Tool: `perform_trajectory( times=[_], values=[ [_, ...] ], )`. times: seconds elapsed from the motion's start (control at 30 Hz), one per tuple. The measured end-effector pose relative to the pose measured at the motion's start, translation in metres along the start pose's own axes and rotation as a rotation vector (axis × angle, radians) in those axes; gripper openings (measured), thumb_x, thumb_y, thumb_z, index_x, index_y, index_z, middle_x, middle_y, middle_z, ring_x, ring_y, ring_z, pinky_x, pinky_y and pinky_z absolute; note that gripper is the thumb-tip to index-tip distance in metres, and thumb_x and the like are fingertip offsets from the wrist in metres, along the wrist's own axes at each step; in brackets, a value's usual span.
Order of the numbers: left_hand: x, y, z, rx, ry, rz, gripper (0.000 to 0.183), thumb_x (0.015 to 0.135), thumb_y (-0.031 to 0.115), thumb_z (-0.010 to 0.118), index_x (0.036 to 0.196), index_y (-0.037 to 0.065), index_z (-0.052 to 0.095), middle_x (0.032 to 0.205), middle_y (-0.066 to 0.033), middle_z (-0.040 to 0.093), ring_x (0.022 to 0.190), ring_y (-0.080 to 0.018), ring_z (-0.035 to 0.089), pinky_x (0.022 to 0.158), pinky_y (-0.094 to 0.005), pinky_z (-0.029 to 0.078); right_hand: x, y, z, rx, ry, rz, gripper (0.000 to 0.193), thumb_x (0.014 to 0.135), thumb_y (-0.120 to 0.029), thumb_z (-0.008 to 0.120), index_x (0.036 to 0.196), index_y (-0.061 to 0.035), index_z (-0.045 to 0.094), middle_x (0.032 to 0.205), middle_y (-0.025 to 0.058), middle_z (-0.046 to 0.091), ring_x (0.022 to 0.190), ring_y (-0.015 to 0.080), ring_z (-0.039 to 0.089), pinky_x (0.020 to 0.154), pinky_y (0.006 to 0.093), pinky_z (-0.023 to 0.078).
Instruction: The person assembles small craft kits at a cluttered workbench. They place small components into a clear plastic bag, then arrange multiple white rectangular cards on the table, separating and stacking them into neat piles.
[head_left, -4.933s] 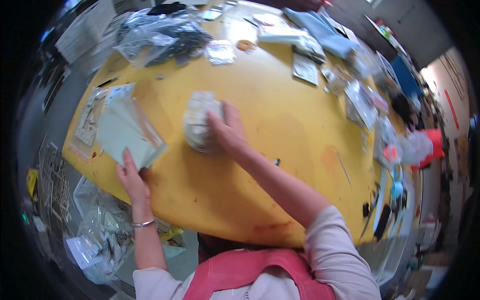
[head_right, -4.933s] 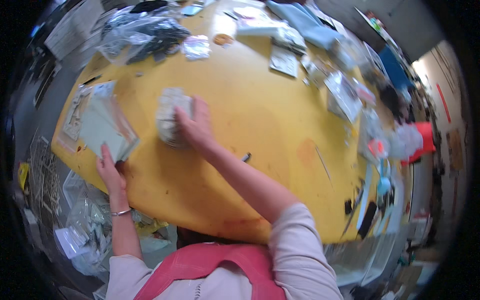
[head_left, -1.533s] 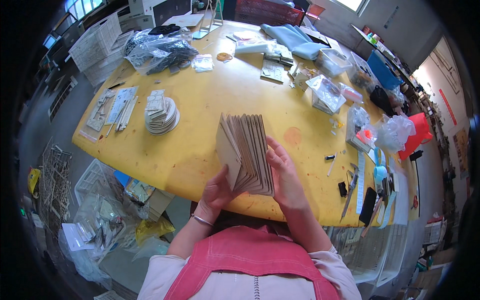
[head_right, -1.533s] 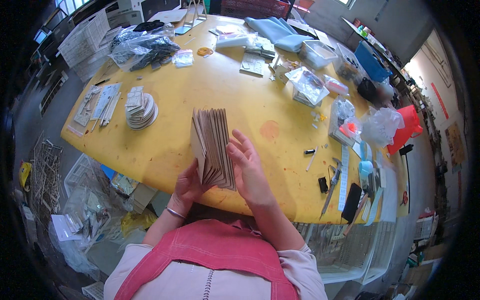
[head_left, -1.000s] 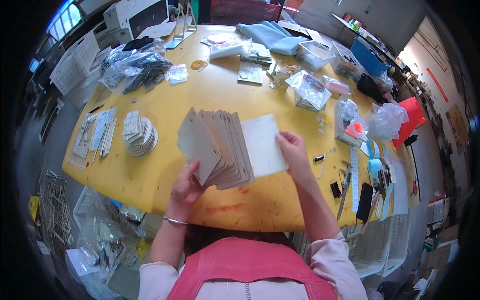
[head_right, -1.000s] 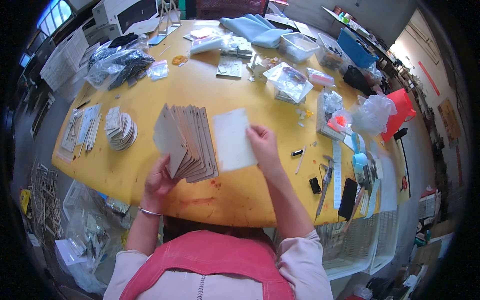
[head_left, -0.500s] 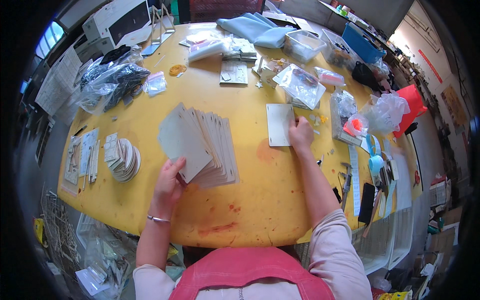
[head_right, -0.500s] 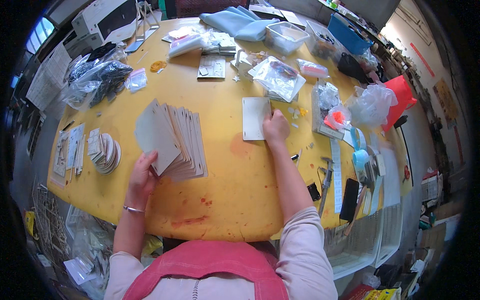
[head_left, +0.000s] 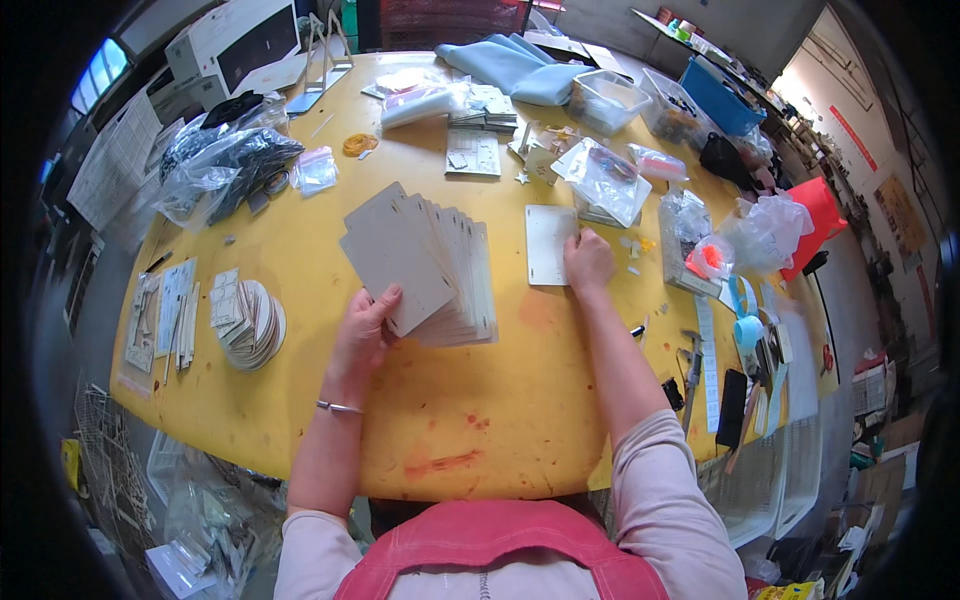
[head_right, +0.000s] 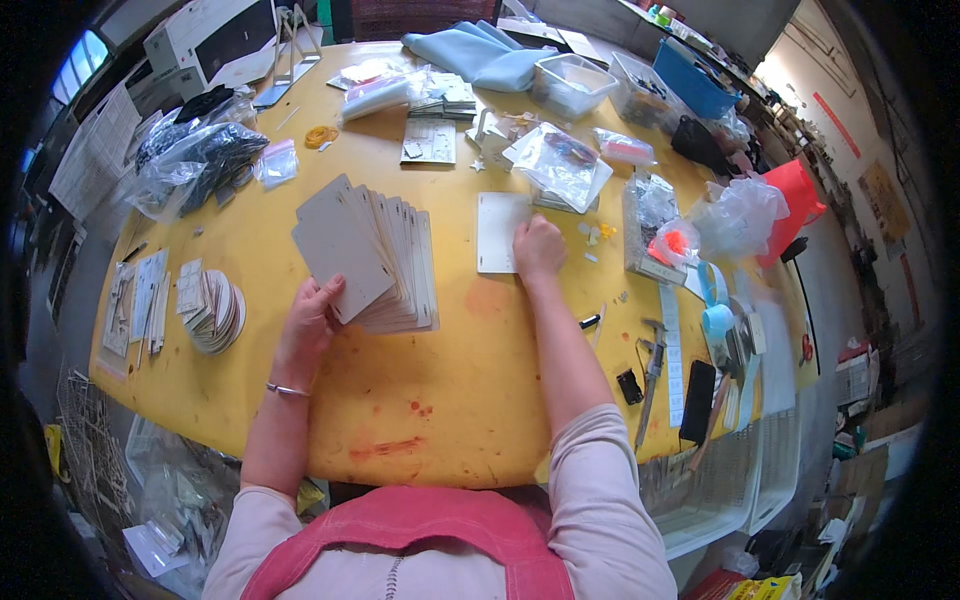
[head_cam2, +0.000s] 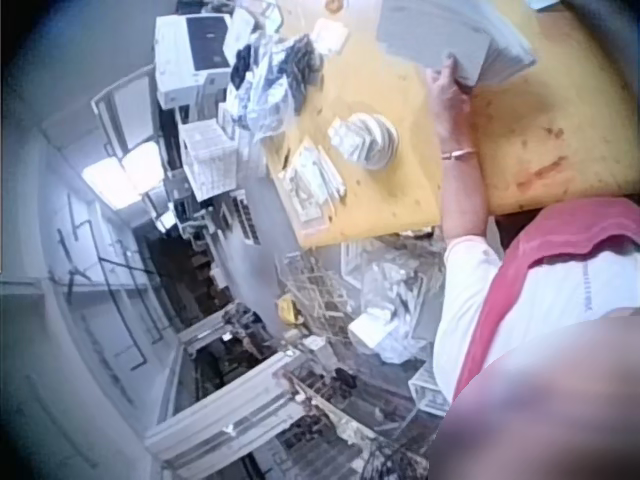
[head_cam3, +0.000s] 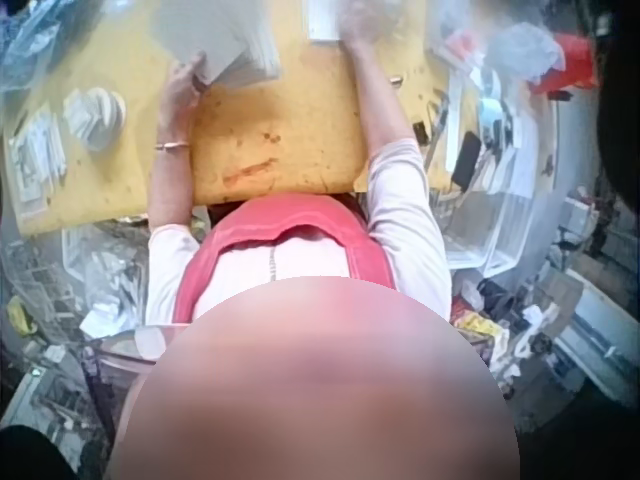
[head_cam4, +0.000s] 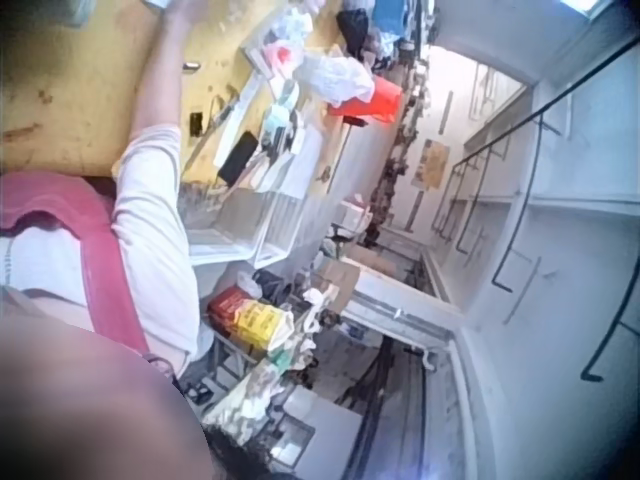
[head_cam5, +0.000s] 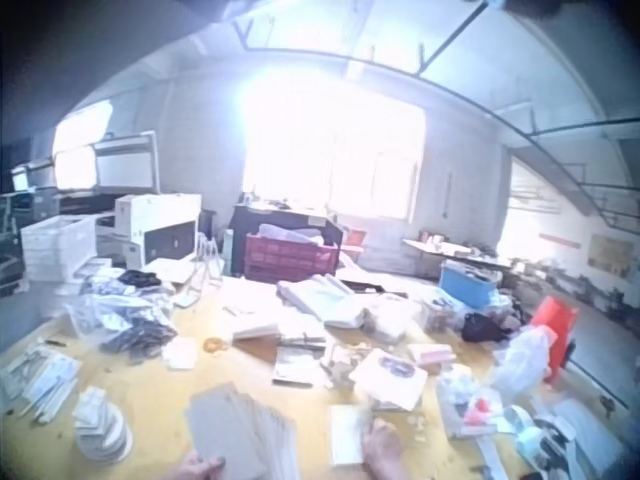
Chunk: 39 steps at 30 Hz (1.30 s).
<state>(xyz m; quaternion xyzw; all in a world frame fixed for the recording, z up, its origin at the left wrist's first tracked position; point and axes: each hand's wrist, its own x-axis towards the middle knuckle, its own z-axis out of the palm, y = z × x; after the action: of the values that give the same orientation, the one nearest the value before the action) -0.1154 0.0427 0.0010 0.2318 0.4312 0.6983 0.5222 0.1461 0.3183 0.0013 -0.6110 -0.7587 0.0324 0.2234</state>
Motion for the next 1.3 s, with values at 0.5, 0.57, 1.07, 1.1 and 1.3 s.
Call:
perform_trajectory(
  times=[0.5,0.57,1.07,1.1,1.3],
  values=[
    [-0.004,-0.002,0.002,-0.098,0.011,-0.034,0.027,0.105,0.021,0.064,0.124,0.002,0.062,0.118,-0.0068,0.07,0.108,-0.016,0.068,0.093,-0.0336,0.056,-0.115,-0.079,-0.035,1.333,-0.61,0.107,0.03,0.104,-0.023,0.063,0.091,0.0022,0.072,0.07,-0.0002,0.062,0.055,0.0082,0.052,0.05,0.0287,0.044],
    [0.001,-0.003,-0.002,-0.109,0.047,0.03,0.029,0.105,0.021,0.064,0.126,0.002,0.062,0.119,-0.0063,0.071,0.108,-0.0161,0.068,0.093,-0.0331,0.056,-0.102,-0.08,-0.022,1.259,-0.507,0.083,0.03,0.103,-0.021,0.064,0.085,0.0026,0.072,0.067,-0.0003,0.061,0.056,0.0079,0.051,0.05,0.029,0.043],
    [0.006,0.0,-0.009,-0.149,0.074,0.072,0.032,0.105,0.018,0.065,0.13,-0.001,0.06,0.125,-0.0081,0.07,0.112,-0.0166,0.067,0.099,-0.0332,0.054,-0.026,-0.093,0.005,-0.128,-0.214,-0.1,0.025,0.094,-0.028,0.067,0.099,-0.0055,0.075,0.096,0.015,0.077,0.088,0.0338,0.076,0.074,0.045,0.061],
    [0.006,0.0,-0.009,-0.177,0.059,0.084,0.032,0.105,0.018,0.065,0.129,-0.001,0.06,0.125,-0.0081,0.07,0.112,-0.0165,0.067,0.099,-0.0333,0.054,-0.027,-0.093,0.004,-0.157,-0.204,-0.111,0.024,0.094,-0.028,0.067,0.099,-0.006,0.075,0.095,0.0144,0.078,0.087,0.0334,0.076,0.074,0.0449,0.061],
    [0.008,0.002,-0.011,-0.159,0.057,0.096,0.031,0.105,0.018,0.064,0.129,-0.001,0.059,0.122,-0.0077,0.07,0.109,-0.0167,0.068,0.097,-0.0326,0.055,-0.05,-0.092,-0.004,0.242,-0.123,-0.213,0.031,0.096,-0.032,0.07,0.103,-0.0028,0.073,0.088,0.0133,0.076,0.073,0.0277,0.073,0.064,0.0422,0.058]
  ],
)
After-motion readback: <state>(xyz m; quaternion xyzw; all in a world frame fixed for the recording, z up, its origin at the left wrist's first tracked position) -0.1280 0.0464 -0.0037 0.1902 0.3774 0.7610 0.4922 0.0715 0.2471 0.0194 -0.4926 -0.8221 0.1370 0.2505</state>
